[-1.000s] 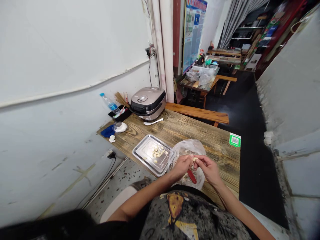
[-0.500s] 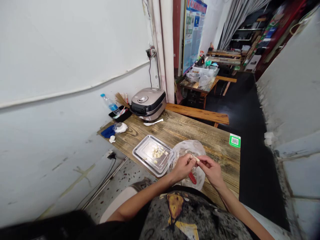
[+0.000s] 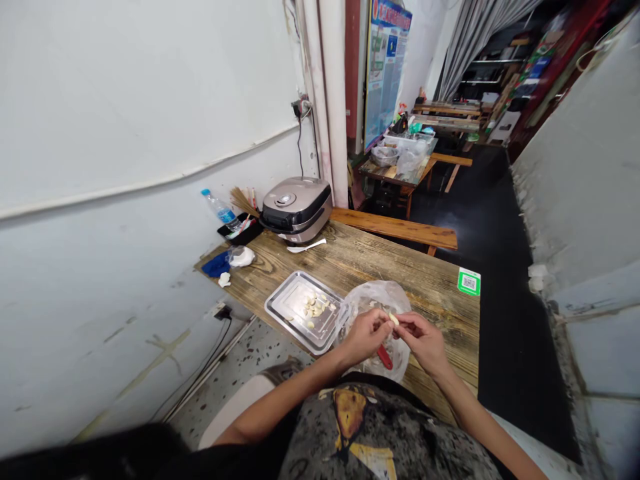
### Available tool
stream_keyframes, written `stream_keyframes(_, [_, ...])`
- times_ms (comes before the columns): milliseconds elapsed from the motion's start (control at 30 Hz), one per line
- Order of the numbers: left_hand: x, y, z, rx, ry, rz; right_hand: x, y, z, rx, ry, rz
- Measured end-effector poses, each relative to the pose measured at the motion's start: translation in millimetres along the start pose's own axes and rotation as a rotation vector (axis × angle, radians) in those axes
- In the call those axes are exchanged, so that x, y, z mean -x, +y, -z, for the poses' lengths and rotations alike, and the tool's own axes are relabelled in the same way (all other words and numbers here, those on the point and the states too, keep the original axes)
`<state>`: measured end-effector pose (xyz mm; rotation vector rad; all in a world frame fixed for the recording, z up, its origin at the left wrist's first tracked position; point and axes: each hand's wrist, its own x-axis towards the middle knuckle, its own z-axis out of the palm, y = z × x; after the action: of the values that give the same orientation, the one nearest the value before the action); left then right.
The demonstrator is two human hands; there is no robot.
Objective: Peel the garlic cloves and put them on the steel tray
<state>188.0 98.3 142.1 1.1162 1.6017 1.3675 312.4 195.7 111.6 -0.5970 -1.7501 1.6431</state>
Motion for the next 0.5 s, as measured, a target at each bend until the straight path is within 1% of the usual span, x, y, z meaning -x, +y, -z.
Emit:
stream_keyframes(100, [-1.0, -3.3, 0.1, 0.153, 0.005, 0.071, 1.4, -0.3, 2.5, 0.008, -0.001, -0.042])
stream_keyframes(167, [-1.2, -4.7, -0.4, 0.210, -0.009, 0.091, 1.5, -2.5, 3.5, -0.046, -0.014, -0.123])
stream_keyframes(200, [-0.9, -4.8, -0.9, 0.196, -0.002, 0.083, 1.4, -4.0, 3.5, -0.085, -0.024, -0.171])
stream_keyframes(267, [0.0, -3.7, -1.9, 0.052, 0.038, 0.029, 1.1, -6.9, 2.1, -0.173, -0.042, -0.253])
stream_keyframes(367, [1.2, 1.2, -1.7, -0.311, 0.083, -0.102, 1.3, -11.2, -2.8, -0.272, -0.055, -0.314])
stream_keyframes(433, [1.0, 4.5, 0.2, -0.483, 0.052, -0.167, 2.0, -14.3, -6.6, -0.314, -0.070, -0.348])
stream_keyframes(500, [0.1, 5.7, 2.7, -0.554, 0.005, -0.215, 2.9, -17.0, -9.8, -0.350, -0.096, -0.386])
